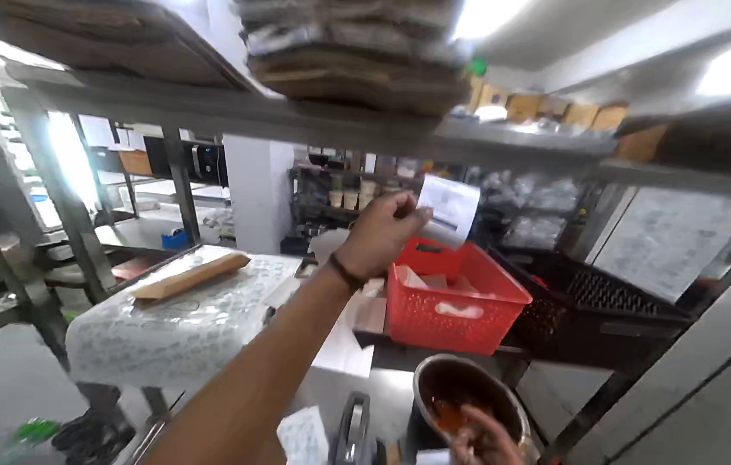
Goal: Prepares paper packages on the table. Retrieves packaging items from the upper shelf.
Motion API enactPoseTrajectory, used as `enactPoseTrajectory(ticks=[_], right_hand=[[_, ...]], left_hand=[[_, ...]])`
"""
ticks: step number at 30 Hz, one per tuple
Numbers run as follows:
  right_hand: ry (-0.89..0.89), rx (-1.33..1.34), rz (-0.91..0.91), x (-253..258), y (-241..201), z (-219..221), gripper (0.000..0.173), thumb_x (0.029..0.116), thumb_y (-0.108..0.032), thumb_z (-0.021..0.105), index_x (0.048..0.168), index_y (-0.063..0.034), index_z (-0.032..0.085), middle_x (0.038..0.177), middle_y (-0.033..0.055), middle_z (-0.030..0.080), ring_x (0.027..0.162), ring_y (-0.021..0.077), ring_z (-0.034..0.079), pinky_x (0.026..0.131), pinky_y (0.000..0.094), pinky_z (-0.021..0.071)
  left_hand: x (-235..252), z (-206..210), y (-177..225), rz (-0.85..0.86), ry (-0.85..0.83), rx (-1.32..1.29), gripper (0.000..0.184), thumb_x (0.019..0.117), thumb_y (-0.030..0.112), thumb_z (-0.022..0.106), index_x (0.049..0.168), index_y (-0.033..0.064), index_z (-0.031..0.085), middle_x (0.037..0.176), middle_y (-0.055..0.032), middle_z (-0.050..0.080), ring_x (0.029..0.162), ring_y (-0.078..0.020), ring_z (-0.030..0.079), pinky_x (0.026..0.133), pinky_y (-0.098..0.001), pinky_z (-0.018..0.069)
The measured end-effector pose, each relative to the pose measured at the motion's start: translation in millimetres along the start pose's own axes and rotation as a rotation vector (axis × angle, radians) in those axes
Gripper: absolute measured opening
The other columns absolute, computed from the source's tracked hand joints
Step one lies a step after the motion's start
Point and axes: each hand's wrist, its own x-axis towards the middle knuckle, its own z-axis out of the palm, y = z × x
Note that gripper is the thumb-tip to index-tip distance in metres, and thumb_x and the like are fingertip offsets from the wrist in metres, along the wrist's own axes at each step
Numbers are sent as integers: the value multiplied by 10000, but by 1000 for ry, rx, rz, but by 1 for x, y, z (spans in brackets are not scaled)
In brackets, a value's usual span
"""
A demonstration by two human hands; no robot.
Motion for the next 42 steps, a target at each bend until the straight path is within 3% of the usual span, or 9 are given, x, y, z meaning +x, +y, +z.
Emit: enactPoseTrajectory(ticks=[3, 6, 9, 12, 15, 24, 30, 34, 42], right_hand=[[67, 12, 65, 4, -10, -2, 436, 925, -240, 765, 1339, -207, 629, 969, -35, 707, 827, 76, 667, 738, 259, 593], [38, 74, 133, 4, -4, 10, 442, 912, -219, 776, 1332, -214, 639, 953, -3, 687, 796, 99, 658, 719, 274, 598], [-78, 75, 165, 14, 3, 32, 420, 936, -138, 729, 1342, -154, 623, 956, 27, 677, 798, 122, 651, 717, 284, 590], [-198, 28, 194, 15, 14, 53, 428, 949, -86, 691, 1366, -112, 598, 972, 62, 683, 806, 163, 659, 712, 300, 593], [-255, 10, 187, 15, 26, 69, 439, 943, -68, 696, 1369, -113, 604, 973, 62, 687, 826, 178, 664, 725, 313, 595], [-156, 220, 131, -6, 41, 78, 421, 944, -117, 728, 1345, -192, 626, 1022, -9, 687, 904, 100, 664, 813, 259, 586], [27, 154, 148, 9, 48, 36, 420, 940, -74, 696, 1331, -177, 583, 1035, -68, 673, 952, 88, 653, 915, 306, 567], [-29, 107, 305, -12, 63, 33, 412, 945, -57, 675, 1340, -120, 579, 1019, -20, 662, 927, 110, 653, 887, 323, 576], [-134, 101, 631, -80, 94, 59, 391, 927, -16, 667, 1308, -77, 602, 977, 36, 689, 856, 133, 665, 781, 316, 591]], left_hand=[[-125, 9, -14, -123, 62, 204, 153, 950, 156, 667, 1070, 65, 638, 903, -64, 662, 745, -163, 644, 642, -377, 569], [-233, 24, -41, -394, -32, 125, 591, 959, 90, 603, 1507, 228, 429, 920, -26, 697, 642, -151, 639, 510, -332, 551], [-287, 38, -66, -466, -87, -33, 346, 1045, 130, 473, 1314, 209, 675, 1083, 29, 728, 730, -89, 651, 606, -298, 563], [-316, 41, -69, -538, -120, -197, 352, 1060, 375, 524, 1108, 119, 761, 955, 6, 747, 772, -88, 688, 687, -288, 599], [-327, 44, -67, -683, -120, -225, 294, 991, 346, 674, 920, 73, 756, 735, -25, 705, 618, -99, 648, 575, -289, 558], [-356, 53, -75, -1045, 48, -887, 326, 1088, 317, 486, 1098, 77, 707, 905, -58, 747, 770, -105, 725, 700, -289, 627], [-428, 86, -197, -1267, -161, -111, 464, 998, 444, 647, 1050, -13, 706, 956, -177, 706, 859, -269, 674, 804, -492, 554], [-496, 86, -254, -1424, -355, 184, 829, 803, 520, 841, 1439, 63, 568, 1343, -228, 637, 1250, -385, 614, 1083, -596, 464], [-560, 53, -159, -1387, 472, -411, 481, 972, 85, 665, 1441, 96, 556, 1290, -158, 658, 1068, -267, 675, 908, -463, 572]])
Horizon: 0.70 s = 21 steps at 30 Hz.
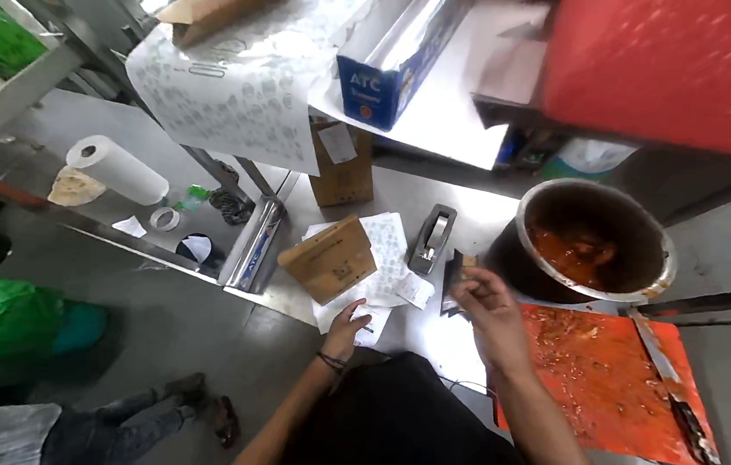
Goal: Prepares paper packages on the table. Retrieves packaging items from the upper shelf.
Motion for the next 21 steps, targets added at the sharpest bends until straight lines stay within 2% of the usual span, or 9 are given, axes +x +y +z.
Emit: enactPoseTrajectory(ticks=[2, 6, 9, 12, 15, 21], right_hand=[[-91, -11, 32, 3, 13, 21, 380, 925, -42, 690, 1297, -71, 616, 966, 52, 690, 844, 159, 660, 760, 337, 584], [-224, -26, 68, 19, 19, 65, 380, 920, -82, 733, 1289, -76, 637, 1000, 78, 710, 909, 200, 689, 812, 367, 604], [-274, -25, 65, 31, 20, 93, 392, 916, -90, 728, 1296, -79, 634, 997, 83, 722, 924, 214, 694, 828, 379, 597], [-283, -45, 67, 34, 21, 114, 383, 935, -96, 714, 1308, -106, 627, 1009, 59, 707, 927, 200, 674, 799, 366, 581], [-278, -79, 53, 34, 23, 127, 399, 935, -112, 726, 1320, -123, 622, 1023, 44, 696, 921, 187, 667, 790, 363, 579], [-233, -131, -40, 48, 36, 140, 398, 905, -86, 723, 1292, -85, 630, 1003, 31, 709, 957, 169, 661, 847, 341, 559]], left_hand=[[-18, 4, 19, -12, 4, -210, 441, 1001, 48, 598, 1437, 91, 548, 1193, -141, 691, 969, -224, 696, 843, -411, 593], [-35, 17, 46, 102, -83, -385, 576, 956, -9, 602, 1502, 113, 465, 1322, -133, 638, 1097, -230, 668, 929, -424, 577], [-39, 23, 60, 134, -85, -417, 513, 944, 12, 625, 1442, 109, 549, 1292, -132, 654, 1069, -227, 670, 905, -414, 579], [-39, 27, 67, 192, 47, -423, 364, 950, 59, 682, 1311, 51, 633, 1171, -121, 703, 1004, -203, 691, 883, -397, 591], [-35, 26, 69, 235, 123, -464, 396, 937, 32, 687, 1323, 31, 600, 1184, -117, 700, 1051, -208, 687, 938, -404, 579], [-40, 26, 79, 209, 9, -533, 357, 959, 47, 662, 1307, 48, 580, 1124, -109, 700, 988, -200, 695, 896, -409, 593]])
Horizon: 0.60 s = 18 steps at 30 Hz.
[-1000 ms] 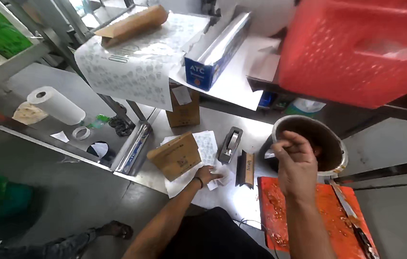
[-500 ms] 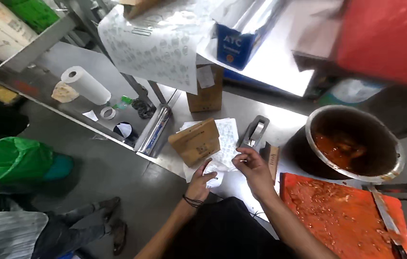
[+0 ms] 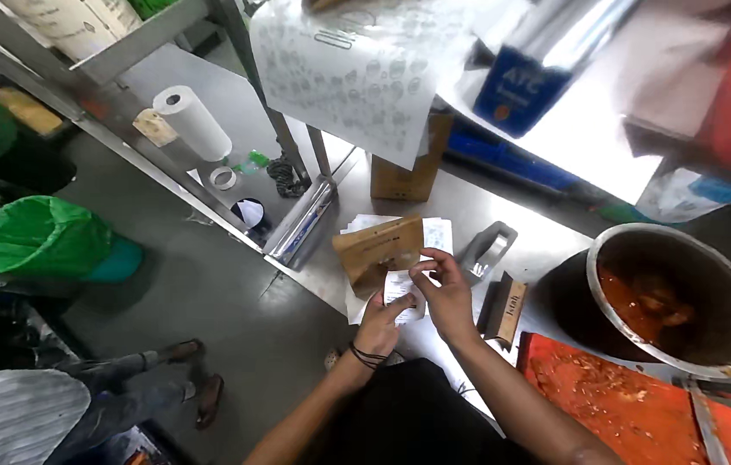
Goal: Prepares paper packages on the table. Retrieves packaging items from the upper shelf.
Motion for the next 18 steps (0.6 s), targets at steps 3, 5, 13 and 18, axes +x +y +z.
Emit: enactPoseTrajectory(ticks=[3, 5, 13, 18], right_hand=[[1, -49, -27, 3, 2, 0, 410, 916, -92, 717, 1314, -104, 620, 1008, 17, 714, 961, 158, 664, 834, 332, 562], [-11, -116, -56, 1, 1, -1, 460, 933, -114, 720, 1371, -143, 582, 1031, 3, 700, 971, 155, 655, 822, 338, 558], [-236, 104, 163, 37, -3, -1, 728, 917, -22, 701, 1556, -154, 378, 1056, 80, 715, 916, 188, 697, 820, 362, 599], [-279, -283, -162, 93, 7, 19, 629, 935, -107, 716, 1506, -87, 451, 1004, 63, 734, 910, 171, 714, 874, 406, 605]], left_hand=[[0, 2, 4, 28, -76, -17, 345, 976, 47, 636, 1317, 53, 584, 1140, -119, 699, 993, -207, 699, 902, -420, 594], [0, 0, 5, 32, -94, -4, 321, 978, 61, 641, 1298, 55, 604, 1132, -121, 700, 978, -201, 701, 894, -415, 595], [16, -22, -1, 56, -121, -16, 297, 975, 34, 632, 1271, 34, 613, 1132, -131, 707, 998, -214, 702, 916, -437, 589], [40, -21, -3, 33, 119, 96, 417, 1035, 308, 616, 1382, 82, 563, 1293, -106, 657, 1123, -223, 669, 971, -424, 569]])
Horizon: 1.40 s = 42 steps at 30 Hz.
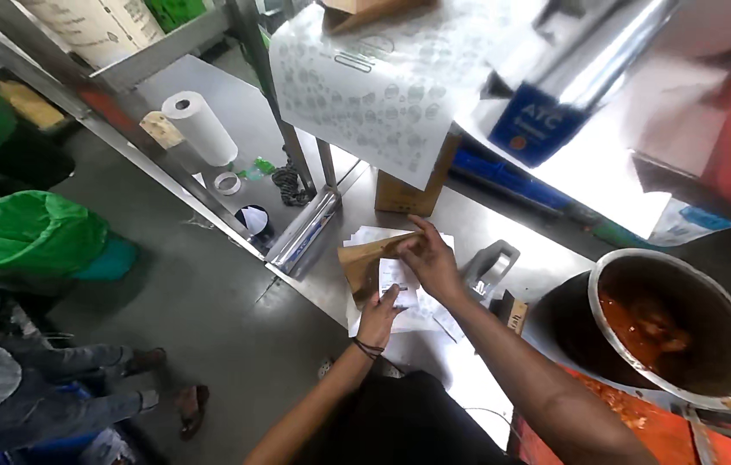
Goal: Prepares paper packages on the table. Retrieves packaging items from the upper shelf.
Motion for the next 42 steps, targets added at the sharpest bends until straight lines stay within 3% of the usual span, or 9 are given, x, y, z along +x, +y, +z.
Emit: enactPoseTrajectory(ticks=[8, 12, 15, 19, 23, 27, 31, 36, 42], right_hand=[[-104, -489, -82, 55, 20, 15, 654, 912, -214, 739, 1509, -130, 483, 1104, 69, 734, 1076, 300, 668, 1031, 607, 456], [-210, -635, 215, 76, 11, 16, 708, 893, -270, 731, 1529, -141, 449, 1207, 114, 710, 1173, 377, 623, 989, 687, 415], [-107, -668, 168, 72, 3, 14, 490, 962, -271, 659, 1415, -98, 585, 1320, 156, 651, 1289, 403, 548, 1053, 697, 368], [10, -446, -199, 18, 3, 15, 247, 1029, -225, 543, 1013, -61, 728, 933, 100, 713, 893, 242, 697, 829, 483, 583], [-225, -105, 212, -21, 63, 33, 289, 1071, -266, 519, 1188, -72, 700, 1104, 93, 726, 1015, 195, 701, 942, 451, 572], [-264, 154, 626, -63, 89, 25, 282, 1083, -257, 509, 1225, -42, 623, 1098, 138, 680, 872, 243, 670, 751, 440, 564], [-159, 240, 722, -126, 93, -7, 247, 1076, -185, 504, 1210, -46, 657, 1070, 93, 726, 861, 196, 694, 767, 380, 579], [168, 34, 761, -177, 118, -39, 211, 1056, -185, 563, 1133, -30, 684, 987, 116, 730, 853, 224, 703, 791, 437, 588], [262, -396, 643, -187, 135, -45, 284, 985, -229, 661, 1201, -48, 694, 1170, 180, 683, 1058, 341, 668, 937, 566, 546]], left_hand=[[76, -9, -29, -74, 186, -62, 502, 1061, 265, 574, 1433, -55, 464, 1330, -242, 615, 1113, -301, 684, 964, -429, 575], [86, -17, -34, -135, 180, 19, 521, 1068, 336, 555, 1393, -66, 498, 1218, -224, 682, 1062, -273, 704, 948, -419, 572], [76, -20, -36, -173, 138, 70, 514, 1077, 388, 518, 1363, -39, 539, 1213, -175, 702, 1069, -248, 702, 942, -418, 568], [55, -41, -39, -127, 78, 142, 417, 1083, 361, 505, 1304, 36, 645, 1202, -130, 712, 1072, -248, 695, 930, -440, 571], [31, -74, -48, -132, 119, 235, 328, 1087, 249, 509, 1283, 24, 643, 1121, -140, 712, 977, -231, 696, 872, -416, 577], [13, -104, -26, 107, 283, 397, 265, 1058, 185, 551, 1200, -10, 660, 1033, -130, 678, 895, -199, 660, 818, -388, 570], [24, -101, 21, 246, 249, 651, 553, 986, 276, 687, 1434, 15, 495, 1367, -190, 597, 1211, -292, 608, 1006, -485, 520], [88, -79, 63, 341, 161, 804, 314, 1006, 254, 663, 1113, -40, 691, 1047, -176, 722, 987, -247, 693, 943, -482, 550], [102, -99, 102, 585, 282, 674, 282, 1041, 225, 595, 1157, -18, 677, 1033, -116, 712, 924, -142, 683, 870, -382, 582]])
